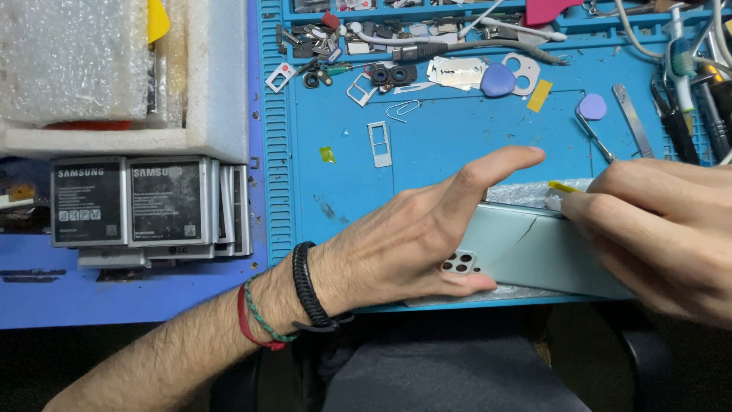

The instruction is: Using a thin prying tool to carefully remove the back cover of a smartphone at a repair station.

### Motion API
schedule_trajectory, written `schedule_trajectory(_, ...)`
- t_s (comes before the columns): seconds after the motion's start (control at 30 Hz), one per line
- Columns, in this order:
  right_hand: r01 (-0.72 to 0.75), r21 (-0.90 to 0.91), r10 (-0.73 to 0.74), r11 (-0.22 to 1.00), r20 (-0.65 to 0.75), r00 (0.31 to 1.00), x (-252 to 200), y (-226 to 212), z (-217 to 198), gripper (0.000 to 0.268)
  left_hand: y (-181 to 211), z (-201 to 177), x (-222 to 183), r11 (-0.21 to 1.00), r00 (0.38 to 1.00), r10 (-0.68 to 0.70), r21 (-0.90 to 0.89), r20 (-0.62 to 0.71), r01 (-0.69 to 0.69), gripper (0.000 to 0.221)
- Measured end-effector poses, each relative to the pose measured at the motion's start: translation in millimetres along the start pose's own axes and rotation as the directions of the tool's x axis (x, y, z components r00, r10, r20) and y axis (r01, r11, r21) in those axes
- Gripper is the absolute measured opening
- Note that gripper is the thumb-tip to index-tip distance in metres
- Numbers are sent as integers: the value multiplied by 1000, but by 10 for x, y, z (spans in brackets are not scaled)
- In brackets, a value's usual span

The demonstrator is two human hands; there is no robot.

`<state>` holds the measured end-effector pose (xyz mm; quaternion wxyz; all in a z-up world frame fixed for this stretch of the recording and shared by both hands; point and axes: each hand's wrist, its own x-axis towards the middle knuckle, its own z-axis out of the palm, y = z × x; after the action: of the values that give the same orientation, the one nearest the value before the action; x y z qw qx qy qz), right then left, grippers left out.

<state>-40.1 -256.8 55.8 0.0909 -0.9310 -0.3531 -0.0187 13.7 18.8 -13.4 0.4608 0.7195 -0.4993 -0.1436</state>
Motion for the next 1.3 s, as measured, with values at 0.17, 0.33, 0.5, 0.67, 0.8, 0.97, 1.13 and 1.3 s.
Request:
schedule_trajectory(0.17,18,-8,-17,1000,70,997,37,14,-47,19,-26,-22,5,999,1000,7,-40,6,-7,116)
schedule_trajectory(0.33,21,61,-21,998,-8,1000,350,-211,31,14,-33,-15,-10,998,1000,5,-70,11,-4,111)
schedule_trajectory(0.5,78,96,-76,992,-23,997,453,-241,12,15,-69,-10,-32,994,999,45,-102,1,-44,94)
schedule_trajectory(0.67,-80,138,81,987,2,997,209,-76,17,15,-65,-19,-12,998,999,38,-45,12,-38,109)
schedule_trajectory(0.8,-593,90,580,800,136,803,-591,805,529,30,-63,-2,3,993,993,112,-15,-41,-113,104)
schedule_trajectory(0.97,-627,190,614,755,133,778,-786,1167,769,33,14,-16,45,990,992,123,75,-40,-120,81)
schedule_trajectory(1.13,-370,-139,372,918,-15,928,-409,785,237,43,89,-45,89,991,993,113,68,-18,-112,67)
schedule_trajectory(1.3,-369,-121,362,922,-73,929,-476,1063,275,47,49,-23,102,986,991,130,106,2,-130,65)
